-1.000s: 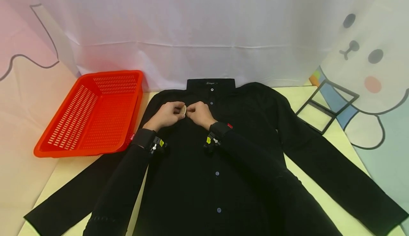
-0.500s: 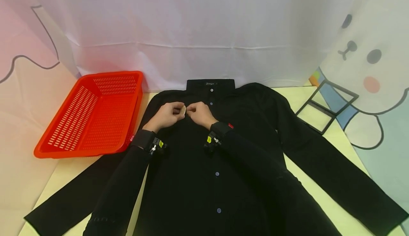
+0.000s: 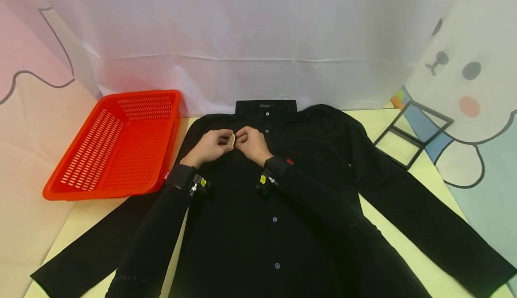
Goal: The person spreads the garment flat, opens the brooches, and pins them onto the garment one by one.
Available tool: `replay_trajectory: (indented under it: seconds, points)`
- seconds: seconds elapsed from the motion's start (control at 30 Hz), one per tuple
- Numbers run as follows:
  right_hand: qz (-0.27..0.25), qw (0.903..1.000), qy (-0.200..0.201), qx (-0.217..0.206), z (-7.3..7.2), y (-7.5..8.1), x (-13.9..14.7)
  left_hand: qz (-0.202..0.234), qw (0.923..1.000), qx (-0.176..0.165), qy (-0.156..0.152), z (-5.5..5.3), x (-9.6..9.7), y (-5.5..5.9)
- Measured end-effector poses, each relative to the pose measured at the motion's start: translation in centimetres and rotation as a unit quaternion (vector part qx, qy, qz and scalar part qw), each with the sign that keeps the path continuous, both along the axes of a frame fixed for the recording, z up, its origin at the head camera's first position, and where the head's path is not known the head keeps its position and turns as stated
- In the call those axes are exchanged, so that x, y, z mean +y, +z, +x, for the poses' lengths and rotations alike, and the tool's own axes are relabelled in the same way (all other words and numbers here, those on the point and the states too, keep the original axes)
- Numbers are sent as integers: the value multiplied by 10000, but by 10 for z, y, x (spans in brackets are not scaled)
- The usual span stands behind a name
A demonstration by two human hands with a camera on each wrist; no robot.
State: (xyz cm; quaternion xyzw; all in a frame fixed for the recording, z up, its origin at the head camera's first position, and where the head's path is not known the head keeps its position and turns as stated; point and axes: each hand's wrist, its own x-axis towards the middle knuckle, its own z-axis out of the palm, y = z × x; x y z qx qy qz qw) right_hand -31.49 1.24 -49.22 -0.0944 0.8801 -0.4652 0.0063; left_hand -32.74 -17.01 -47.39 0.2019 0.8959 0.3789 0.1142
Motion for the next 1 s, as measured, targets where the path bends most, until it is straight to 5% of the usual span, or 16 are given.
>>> replay_trajectory:
  seconds: [0.77, 1.0]
  points:
    - [-498, 9986, -50, 170, 6, -4, -1, 421, 9990, -106, 71, -2, 0, -3]
    - [319, 9994, 97, -106, 2, 2, 0, 238, 9995, -125, 170, -2, -1, -3]
